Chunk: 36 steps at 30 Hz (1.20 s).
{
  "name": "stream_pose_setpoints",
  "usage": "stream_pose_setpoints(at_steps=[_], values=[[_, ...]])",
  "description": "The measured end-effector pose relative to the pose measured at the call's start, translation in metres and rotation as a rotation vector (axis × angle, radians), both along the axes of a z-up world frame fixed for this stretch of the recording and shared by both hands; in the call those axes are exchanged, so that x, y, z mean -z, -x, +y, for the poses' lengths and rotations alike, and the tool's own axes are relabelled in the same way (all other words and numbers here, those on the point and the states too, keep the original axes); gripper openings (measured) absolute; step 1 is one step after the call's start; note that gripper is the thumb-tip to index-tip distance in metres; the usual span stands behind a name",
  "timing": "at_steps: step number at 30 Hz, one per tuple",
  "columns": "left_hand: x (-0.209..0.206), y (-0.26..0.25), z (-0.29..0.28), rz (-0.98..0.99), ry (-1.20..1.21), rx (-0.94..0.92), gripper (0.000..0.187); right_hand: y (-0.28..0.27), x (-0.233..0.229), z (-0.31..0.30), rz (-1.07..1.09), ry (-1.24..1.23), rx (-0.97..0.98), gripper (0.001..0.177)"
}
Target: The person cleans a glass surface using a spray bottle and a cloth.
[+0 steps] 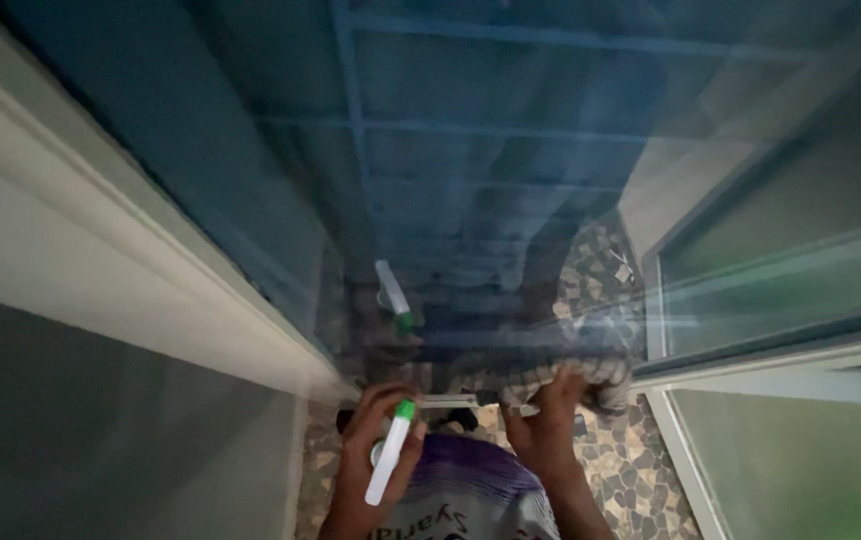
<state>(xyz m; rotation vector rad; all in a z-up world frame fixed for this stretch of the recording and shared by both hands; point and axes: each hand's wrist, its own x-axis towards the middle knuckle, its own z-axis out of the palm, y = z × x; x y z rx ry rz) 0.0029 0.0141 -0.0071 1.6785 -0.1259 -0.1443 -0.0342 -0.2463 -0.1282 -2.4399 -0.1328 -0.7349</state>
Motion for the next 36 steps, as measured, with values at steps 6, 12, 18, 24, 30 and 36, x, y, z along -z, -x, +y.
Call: stream_pose_setpoints(at_steps=[6,12,18,24,30,36], values=[[-0.006,0.002,-0.002,0.143,-0.031,0.032,0.036,-0.02,-0.013,0.026,-0.05,-0.039,-0.073,0.057],[-0.006,-0.001,-0.013,-0.091,-0.01,0.038,0.032,0.002,-0.007,0.03,0.298,-0.124,-0.169,0.05],[-0.014,0.004,0.0,-0.032,-0.028,0.028,0.029,-0.01,-0.023,0.01,-0.184,0.212,0.129,0.089],[-0.019,0.01,0.003,-0.011,-0.028,0.012,0.03,-0.026,-0.023,0.049,0.053,-0.008,-0.163,0.052],[-0.02,0.013,0.003,0.029,-0.032,-0.019,0.025,-0.009,-0.017,0.028,0.289,0.084,-0.178,0.042],[-0.013,0.018,0.012,-0.028,-0.037,-0.067,0.028,-0.013,-0.034,0.013,0.023,-0.03,-0.106,0.096]])
